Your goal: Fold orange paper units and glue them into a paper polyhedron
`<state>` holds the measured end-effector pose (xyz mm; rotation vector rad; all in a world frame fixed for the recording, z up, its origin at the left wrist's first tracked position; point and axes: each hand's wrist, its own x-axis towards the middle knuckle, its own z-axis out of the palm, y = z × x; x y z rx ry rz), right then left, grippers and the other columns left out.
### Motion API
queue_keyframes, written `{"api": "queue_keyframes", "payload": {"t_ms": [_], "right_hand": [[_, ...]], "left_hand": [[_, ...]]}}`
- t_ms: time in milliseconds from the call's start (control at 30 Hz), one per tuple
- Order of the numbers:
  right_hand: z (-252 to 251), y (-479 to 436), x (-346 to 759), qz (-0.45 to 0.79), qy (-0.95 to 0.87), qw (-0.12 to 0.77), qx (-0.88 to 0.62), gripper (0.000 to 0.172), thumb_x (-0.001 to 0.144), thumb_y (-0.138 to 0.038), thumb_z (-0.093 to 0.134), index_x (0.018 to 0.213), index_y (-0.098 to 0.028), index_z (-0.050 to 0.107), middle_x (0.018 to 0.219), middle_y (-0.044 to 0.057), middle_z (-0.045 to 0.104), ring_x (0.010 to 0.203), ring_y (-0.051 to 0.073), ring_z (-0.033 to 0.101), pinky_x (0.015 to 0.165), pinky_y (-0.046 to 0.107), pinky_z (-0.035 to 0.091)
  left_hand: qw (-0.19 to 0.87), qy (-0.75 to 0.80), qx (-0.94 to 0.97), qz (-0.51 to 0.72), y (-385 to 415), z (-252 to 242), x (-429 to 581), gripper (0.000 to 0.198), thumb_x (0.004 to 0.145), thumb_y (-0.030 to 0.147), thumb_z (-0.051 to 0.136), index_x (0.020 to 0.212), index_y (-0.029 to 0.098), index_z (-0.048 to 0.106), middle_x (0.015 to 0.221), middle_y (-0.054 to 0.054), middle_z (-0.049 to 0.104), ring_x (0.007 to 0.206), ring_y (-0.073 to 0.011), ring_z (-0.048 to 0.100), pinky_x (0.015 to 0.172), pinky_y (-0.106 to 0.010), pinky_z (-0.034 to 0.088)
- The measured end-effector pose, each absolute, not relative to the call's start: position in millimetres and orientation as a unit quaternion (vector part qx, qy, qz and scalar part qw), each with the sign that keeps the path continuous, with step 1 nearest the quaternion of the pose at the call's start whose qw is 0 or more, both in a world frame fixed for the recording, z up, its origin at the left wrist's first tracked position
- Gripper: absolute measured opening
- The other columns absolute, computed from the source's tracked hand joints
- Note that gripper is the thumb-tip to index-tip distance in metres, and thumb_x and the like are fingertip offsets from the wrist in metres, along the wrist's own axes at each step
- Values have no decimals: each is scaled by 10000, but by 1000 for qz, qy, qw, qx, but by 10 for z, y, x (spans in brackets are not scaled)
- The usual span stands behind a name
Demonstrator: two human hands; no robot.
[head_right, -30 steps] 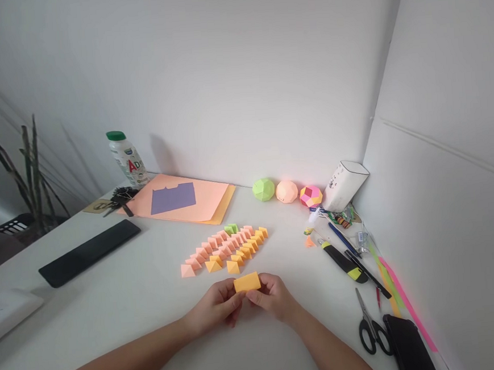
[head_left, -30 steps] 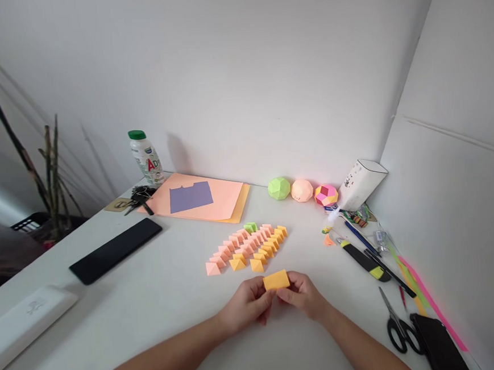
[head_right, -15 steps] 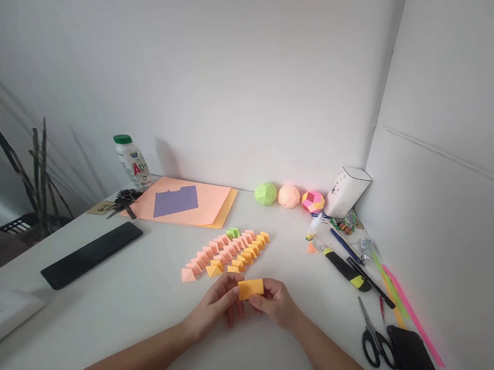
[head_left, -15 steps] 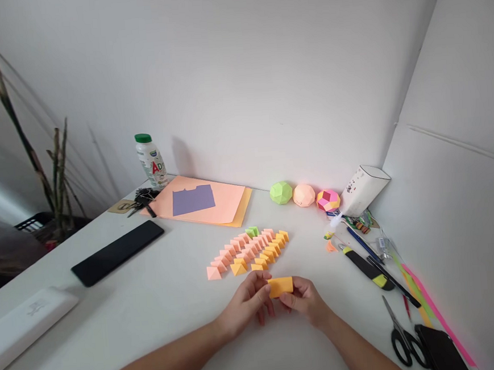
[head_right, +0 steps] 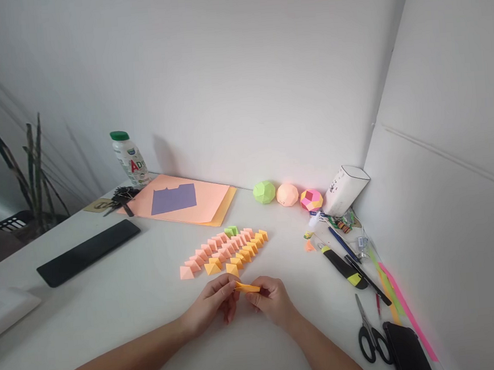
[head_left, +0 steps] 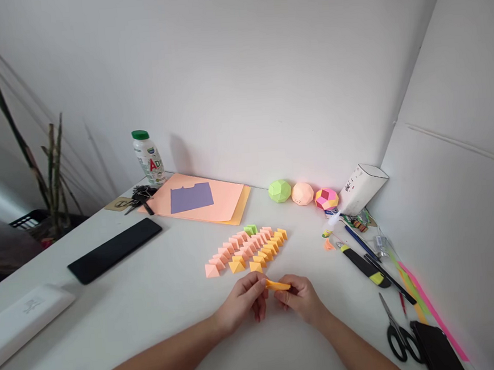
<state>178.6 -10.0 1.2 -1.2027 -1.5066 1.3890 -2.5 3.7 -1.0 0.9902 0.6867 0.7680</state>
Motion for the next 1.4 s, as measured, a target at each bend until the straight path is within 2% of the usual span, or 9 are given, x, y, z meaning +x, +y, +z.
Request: {"api": "queue_keyframes", "payload": {"t_ms": [167, 233, 267, 400, 533, 667, 867, 1167, 1400], "right_hand": [[-24, -99, 1771, 520, -595, 385, -477, 193, 746, -323, 631, 636, -171, 590, 575, -20, 532, 504, 110, 491, 503, 243, 415], [-62, -109, 1755, 515, -585, 401, -481, 139, 728, -299, 639, 690, -172, 596, 614, -12, 554, 515, 112, 498, 494, 240, 419], [-84, -117, 1746, 515, -577, 414, -480, 130, 719, -288, 646, 763, -178, 593, 664, -5, 570, 531, 113, 509, 488, 234, 423], [-130, -170, 1717, 500, -575, 476, -439, 370, 728, -244, 651, 1036, -243, 446, 1006, 55, 553, 686, 129, 577, 544, 233, 467], [-83, -197, 1722, 391, -673, 474, -411, 245, 769, -246, 624, 969, -243, 483, 1146, 98, 469, 784, 158, 585, 620, 273, 496], [-45, -173, 1733, 350, -727, 446, -386, 58, 804, -279, 598, 834, -229, 597, 1097, 100, 497, 779, 176, 586, 653, 309, 517], [-33, -136, 1738, 388, -691, 453, -408, 95, 800, -276, 614, 775, -215, 682, 918, 76, 579, 842, 199, 593, 731, 319, 501], [-11, -101, 1755, 483, -592, 450, -463, 84, 739, -264, 673, 692, -196, 677, 715, 5, 528, 613, 127, 537, 540, 247, 454], [31, -128, 1729, 487, -583, 460, -460, 99, 745, -255, 664, 680, -190, 629, 706, -4, 544, 555, 113, 541, 526, 251, 460]], "left_hand": [[748, 336, 464, 334, 47, -10, -24, 288, 765, 444, 589, 821, 172, 515, 572, 43, 562, 386, -81, 499, 395, -203, 373], [738, 355, 473, 326, 44, -8, -13, 314, 750, 461, 599, 829, 164, 534, 559, 39, 575, 373, -77, 487, 388, -202, 369], [732, 364, 478, 323, 42, -6, -6, 324, 749, 472, 595, 818, 160, 541, 537, 40, 573, 365, -76, 480, 384, -201, 366], [711, 397, 472, 337, 37, 4, 18, 355, 751, 520, 566, 737, 170, 510, 434, 55, 539, 335, -80, 448, 370, -198, 356], [708, 408, 452, 358, 42, 1, 22, 369, 757, 548, 543, 751, 184, 484, 456, 46, 572, 343, -95, 471, 379, -211, 387], [709, 402, 451, 363, 44, -4, 19, 361, 776, 537, 526, 765, 178, 494, 494, 25, 604, 373, -108, 508, 383, -216, 412], [714, 387, 459, 361, 39, 21, 21, 360, 765, 535, 541, 757, 178, 496, 521, 18, 613, 430, -125, 553, 395, -220, 420], [713, 390, 497, 305, 4, 147, -4, 387, 782, 556, 490, 827, 173, 527, 605, 11, 625, 494, -138, 578, 467, -257, 452], [710, 385, 517, 285, 5, 60, -5, 316, 753, 475, 573, 789, 165, 524, 760, -6, 637, 503, -127, 594, 453, -248, 435]]}}
